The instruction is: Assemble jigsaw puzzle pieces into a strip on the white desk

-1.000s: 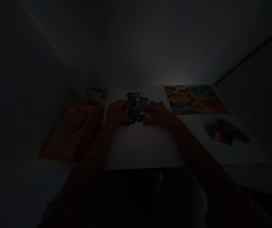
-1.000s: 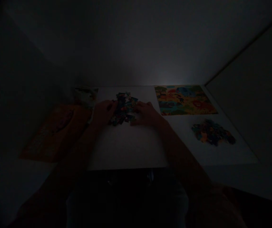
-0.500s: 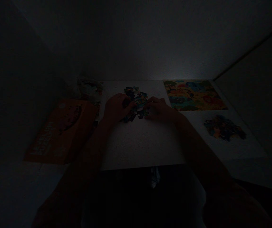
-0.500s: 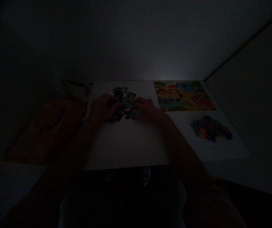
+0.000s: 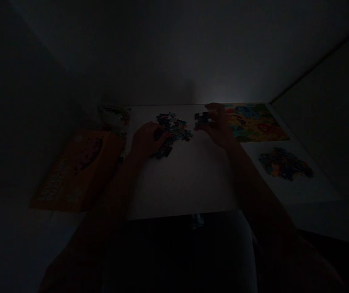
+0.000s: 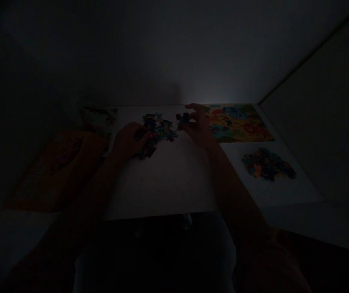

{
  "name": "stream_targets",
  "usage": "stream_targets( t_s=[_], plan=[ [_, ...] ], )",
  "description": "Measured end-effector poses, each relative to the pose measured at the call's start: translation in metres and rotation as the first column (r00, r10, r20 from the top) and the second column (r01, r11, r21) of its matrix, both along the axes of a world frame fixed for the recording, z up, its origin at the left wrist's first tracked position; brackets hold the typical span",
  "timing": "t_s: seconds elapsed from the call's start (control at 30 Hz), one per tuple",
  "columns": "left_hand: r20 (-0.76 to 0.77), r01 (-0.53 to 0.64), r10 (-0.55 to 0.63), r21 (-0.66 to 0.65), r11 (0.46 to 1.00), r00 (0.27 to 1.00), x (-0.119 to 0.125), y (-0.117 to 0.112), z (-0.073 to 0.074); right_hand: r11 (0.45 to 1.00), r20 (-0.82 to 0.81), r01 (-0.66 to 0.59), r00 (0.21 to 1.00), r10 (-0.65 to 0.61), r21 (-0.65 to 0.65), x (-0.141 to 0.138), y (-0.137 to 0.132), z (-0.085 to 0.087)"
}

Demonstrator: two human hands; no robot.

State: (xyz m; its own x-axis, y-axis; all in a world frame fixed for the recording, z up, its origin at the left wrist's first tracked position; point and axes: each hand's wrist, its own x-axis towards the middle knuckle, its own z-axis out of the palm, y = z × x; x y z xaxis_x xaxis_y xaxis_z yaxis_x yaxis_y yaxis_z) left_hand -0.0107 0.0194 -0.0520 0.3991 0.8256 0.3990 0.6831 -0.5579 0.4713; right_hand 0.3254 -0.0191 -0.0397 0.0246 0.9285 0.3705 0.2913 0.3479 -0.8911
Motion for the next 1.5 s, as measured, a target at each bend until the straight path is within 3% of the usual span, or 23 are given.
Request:
stream_targets(
  t_s=[0.13, 0.23, 0.33, 0.4, 0.5, 0.63, 0.77, 0.87, 1.0, 1.17, 1.3, 1.5],
  plan=[
    [0.0, 0.002, -0.002, -0.019, 1.0, 1.0, 0.0, 0.002, -0.001, 0.996, -0.064, 0.086, 0.994, -0.084, 0.032, 0.01, 0.005, 0.008],
    [0.014, 0.02, -0.02, 0.024, 1.0, 1.0, -0.001, 0.003, -0.001, 0.997, -0.011, 0.054, 0.998, -0.055, -0.048, 0.017, 0.001, 0.014],
    [-0.018, 0.061, -0.06, 0.061, 0.996, 0.998, -0.002, 0.004, -0.002, 0.971, 0.075, -0.113, 0.989, 0.131, -0.21, 0.019, -0.007, 0.018],
    [-0.077, 0.084, -0.08, 0.049, 0.995, 0.994, -0.002, 0.004, -0.003, 0.917, 0.114, -0.227, 0.954, 0.278, -0.329, 0.017, -0.013, 0.02],
    [-0.142, 0.079, -0.076, 0.022, 0.997, 0.987, -0.003, 0.002, -0.004, 0.858, 0.233, -0.274, 0.886, 0.401, -0.435, 0.014, -0.017, 0.021],
    [-0.153, 0.061, -0.061, -0.005, 0.998, 0.986, -0.003, -0.003, -0.002, 0.934, 0.504, -0.194, 0.8, 0.327, -0.299, 0.017, -0.014, 0.013],
    [-0.115, 0.072, -0.074, -0.023, 0.997, 0.991, -0.004, -0.001, -0.001, 0.98, 0.578, -0.038, 0.803, 0.145, -0.193, 0.013, -0.007, -0.001],
    [-0.087, 0.106, -0.108, -0.024, 0.994, 0.99, -0.006, 0.004, -0.003, 0.997, 0.68, 0.042, 0.733, 0.013, -0.064, -0.003, -0.004, -0.01],
    [-0.078, 0.041, -0.042, -0.017, 0.999, 0.996, -0.009, 0.009, -0.011, 0.999, 0.785, 0.035, 0.619, -0.021, -0.001, -0.03, -0.004, -0.02],
    [-0.092, -0.036, 0.035, -0.017, 0.999, 0.995, -0.01, 0.009, -0.016, 1.0, 0.778, -0.012, 0.628, 0.001, 0.009, -0.044, -0.001, -0.025],
    [-0.101, -0.06, 0.055, -0.047, 0.997, 0.993, -0.01, 0.008, -0.014, 0.999, 0.775, 0.03, 0.632, -0.01, -0.012, -0.044, 0.005, -0.024],
    [-0.11, -0.085, 0.077, -0.066, 0.994, 0.991, -0.009, 0.007, -0.011, 0.999, 0.744, 0.038, 0.666, -0.053, 0.036, -0.024, 0.012, -0.024]
  ],
)
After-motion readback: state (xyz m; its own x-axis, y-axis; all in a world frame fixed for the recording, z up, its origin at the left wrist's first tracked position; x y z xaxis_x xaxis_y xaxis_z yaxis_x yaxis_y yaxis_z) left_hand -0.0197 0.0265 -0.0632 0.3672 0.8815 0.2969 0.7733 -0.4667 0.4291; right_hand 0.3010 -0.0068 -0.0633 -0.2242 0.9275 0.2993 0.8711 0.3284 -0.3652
